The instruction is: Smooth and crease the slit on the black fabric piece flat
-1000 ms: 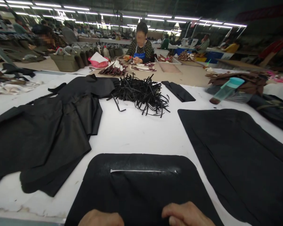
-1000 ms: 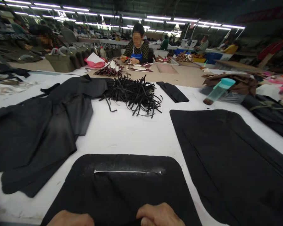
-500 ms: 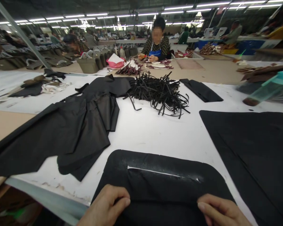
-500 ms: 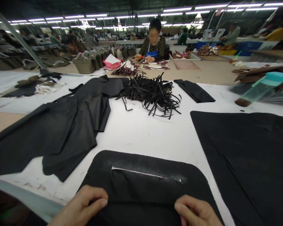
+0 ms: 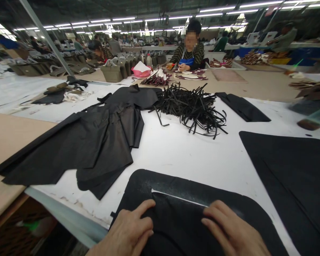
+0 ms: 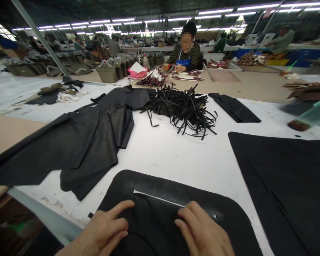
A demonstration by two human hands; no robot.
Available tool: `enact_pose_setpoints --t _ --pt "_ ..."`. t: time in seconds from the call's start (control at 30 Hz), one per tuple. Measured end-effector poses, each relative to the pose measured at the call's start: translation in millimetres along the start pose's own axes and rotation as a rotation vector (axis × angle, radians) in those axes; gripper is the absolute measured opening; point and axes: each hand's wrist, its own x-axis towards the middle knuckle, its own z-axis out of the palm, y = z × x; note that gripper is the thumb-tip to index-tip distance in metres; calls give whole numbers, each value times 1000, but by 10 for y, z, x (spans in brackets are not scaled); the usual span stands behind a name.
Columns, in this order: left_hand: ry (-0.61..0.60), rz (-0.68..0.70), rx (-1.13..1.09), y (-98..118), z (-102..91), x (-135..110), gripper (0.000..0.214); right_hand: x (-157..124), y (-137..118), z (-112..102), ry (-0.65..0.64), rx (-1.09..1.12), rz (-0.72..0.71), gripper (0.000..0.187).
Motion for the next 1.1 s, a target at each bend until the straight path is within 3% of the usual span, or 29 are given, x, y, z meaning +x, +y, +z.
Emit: enact_pose_setpoints --t 0.13,0.3,0.43,0.6,0.8,0.97,1.1 --pt "-18 56 222 -67 95 -64 17 549 -485 316 -99 8 -110 17" --pt "-80 92 305 -205 313 -59 17 885 -684 632 -143 -85 -149 18" --pt "-155 83 295 -273 446 -41 21 931 -664 756 -188 -157 -169 18" --pt "-204 90 277 -267 447 -33 22 939 -650 844 -208 -210 -188 18" --pt "-192 88 291 -246 430 -38 22 945 -657 908 -188 -231 -191 19" --pt "-149 97 295 -262 483 -62 21 932 -698 946 -135 -241 -94 20" --pt "-113 89 284 -276 499 -71 20 979 -657 917 -135 -80 -7 16"
